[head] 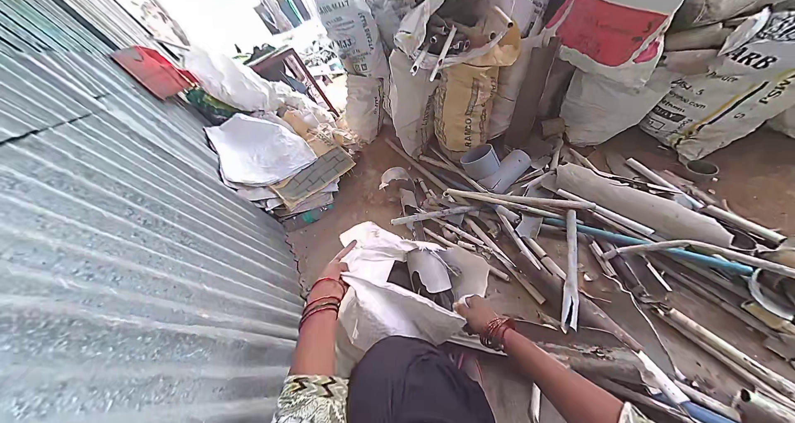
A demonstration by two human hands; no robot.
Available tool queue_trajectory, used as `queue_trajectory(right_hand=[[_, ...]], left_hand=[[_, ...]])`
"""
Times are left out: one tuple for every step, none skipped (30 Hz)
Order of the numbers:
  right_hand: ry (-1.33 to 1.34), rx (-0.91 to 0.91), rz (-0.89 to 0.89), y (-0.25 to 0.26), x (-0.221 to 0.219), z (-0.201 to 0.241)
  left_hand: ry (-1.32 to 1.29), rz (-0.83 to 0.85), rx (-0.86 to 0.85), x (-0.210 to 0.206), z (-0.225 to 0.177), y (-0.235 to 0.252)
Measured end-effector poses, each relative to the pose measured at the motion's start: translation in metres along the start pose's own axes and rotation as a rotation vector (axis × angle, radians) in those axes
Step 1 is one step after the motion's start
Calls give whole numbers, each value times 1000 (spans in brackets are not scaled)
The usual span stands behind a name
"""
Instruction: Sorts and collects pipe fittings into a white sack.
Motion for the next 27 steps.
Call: queue_trajectory(right_hand=[[-28, 104, -2, -5, 4, 42], [-62, 217, -2, -11, 4, 86], [-101, 322, 14, -21, -1, 130], [-133, 402, 56, -34, -9, 169], [-154, 467, 96, -48, -18, 204], [-159, 533, 123, -62, -27, 236], [-141, 598, 151, -76, -36, 265], [-124, 671, 173, -90, -45, 290], [-125, 752, 193, -104, -54, 310], [-148, 830, 218, -116, -64, 325], [-208, 884, 255, -126, -75, 336], [-296, 887, 323, -132, -87, 340], [-380, 865, 390, -133, -100, 339], [-442, 827, 457, -131, -115, 334], [-476, 788, 518, -129, -129, 325], [-494, 755, 561, -129, -142, 316], [-494, 735, 584, -131, -152, 307], [-484, 729, 596, -135, -158, 300], [-472, 731, 600, -140, -160, 293], [-453, 737, 593, -145, -159, 289], [-427, 751, 573, -148, -155, 285], [-391, 789, 533, -151, -149, 283], [-360, 845, 474, -150, -142, 281], [-340, 885, 413, -146, -137, 277], [-321, 882, 359, -140, -133, 270], [-304, 829, 323, -133, -128, 263], [-296, 762, 299, -128, -123, 254]], left_hand=[[-68, -47, -62, 29, -17, -5], [-119, -74, -126, 60, -39, -12], [-135, -103, -177, 91, -61, -20], [-135, -160, -203, 125, -77, -28], [-121, -233, -214, 160, -87, -35], [-111, -307, -223, 196, -93, -42], [-97, -383, -236, 229, -98, -50], [-63, -457, -256, 257, -102, -60], [-5, -530, -280, 280, -104, -70], [107, -598, -306, 298, -105, -80], [249, -620, -334, 312, -103, -86], [384, -617, -358, 324, -98, -85], [493, -628, -345, 332, -89, -80], [578, -652, -279, 337, -75, -73], [649, -646, -186, 334, -60, -68], [713, -624, -81, 328, -46, -64], [786, -601, 22, 324, -33, -59], [853, -577, 84, 323, -23, -52], [910, -565, 113, 323, -14, -47], [955, -547, 135, 318, -11, -50], [994, -521, 99, 309, -12, -58], [1058, -462, 15, 291, -20, -78], [1186, -423, -129, 271, -30, -103], [1304, -416, -272, 243, -42, -132], [1196, -639, 109, 204, -53, -160], [1162, -663, 144, 179, -67, -176], [1207, -537, -136, 163, -79, -180]])
Point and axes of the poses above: each hand's wrist, its own y-axis towards the middle knuckle, its own x-axis out of the back of the hand, z = x × y, the point moved 8 cm from there along y, towards the middle knuckle, and after that the axes turned 8 degrees about x, right-handed, at the moved point
